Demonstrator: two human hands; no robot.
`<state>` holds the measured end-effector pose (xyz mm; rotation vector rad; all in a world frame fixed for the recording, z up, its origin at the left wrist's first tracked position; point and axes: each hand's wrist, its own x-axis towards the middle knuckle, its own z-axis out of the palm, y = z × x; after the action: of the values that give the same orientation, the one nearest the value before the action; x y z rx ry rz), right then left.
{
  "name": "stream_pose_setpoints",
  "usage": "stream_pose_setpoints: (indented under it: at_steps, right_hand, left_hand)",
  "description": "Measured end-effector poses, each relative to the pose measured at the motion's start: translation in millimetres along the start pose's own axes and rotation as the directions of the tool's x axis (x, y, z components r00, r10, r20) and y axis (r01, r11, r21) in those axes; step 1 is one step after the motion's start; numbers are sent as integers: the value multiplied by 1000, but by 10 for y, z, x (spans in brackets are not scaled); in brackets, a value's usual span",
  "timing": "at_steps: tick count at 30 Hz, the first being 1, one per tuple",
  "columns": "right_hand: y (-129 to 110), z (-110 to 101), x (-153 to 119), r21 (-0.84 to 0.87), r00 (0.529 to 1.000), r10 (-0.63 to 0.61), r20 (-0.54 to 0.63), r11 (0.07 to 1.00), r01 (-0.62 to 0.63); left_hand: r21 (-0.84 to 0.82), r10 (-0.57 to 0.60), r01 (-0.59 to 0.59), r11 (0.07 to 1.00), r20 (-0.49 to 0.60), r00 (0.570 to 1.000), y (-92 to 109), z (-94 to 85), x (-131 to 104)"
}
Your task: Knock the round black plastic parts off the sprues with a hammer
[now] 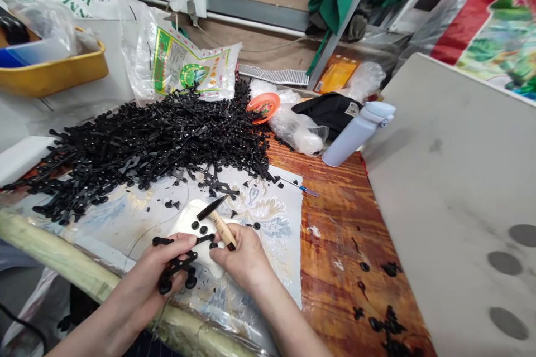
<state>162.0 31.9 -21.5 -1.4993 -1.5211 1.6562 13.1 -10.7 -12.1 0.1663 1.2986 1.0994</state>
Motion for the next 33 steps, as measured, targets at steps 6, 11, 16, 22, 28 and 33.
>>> stream_pose_setpoints:
  at_steps: [6,11,16,22,28,33]
  right_hand:
    - [3,6,9,-4,999,34,-30,999,-34]
    - [10,8,16,-3,998,46,-43,999,-46]
    - [5,15,13,-2,997,45,-56,999,-45]
    - [-2,20,16,-6,997,46,-60,999,-46]
    - [-1,11,15,-25,997,20,-71,999,-22]
    - [-28,5,6,-36,998,-1,-69,999,-1]
  left_hand:
    - [-36,17,-18,999,-18,1000,-21,2,-13]
    - [-22,21,-22,1000,-37,999,-34,11,-43]
    - [-14,11,-11,1000,-39,999,-24,23,-45]
    - [-25,-37,36,999,-64,997,17,58,-47]
    - [-40,-15,12,999,-59,998,-19,77,-69]
    - [-9,26,-26,1000,-51,998,-55,71,-58]
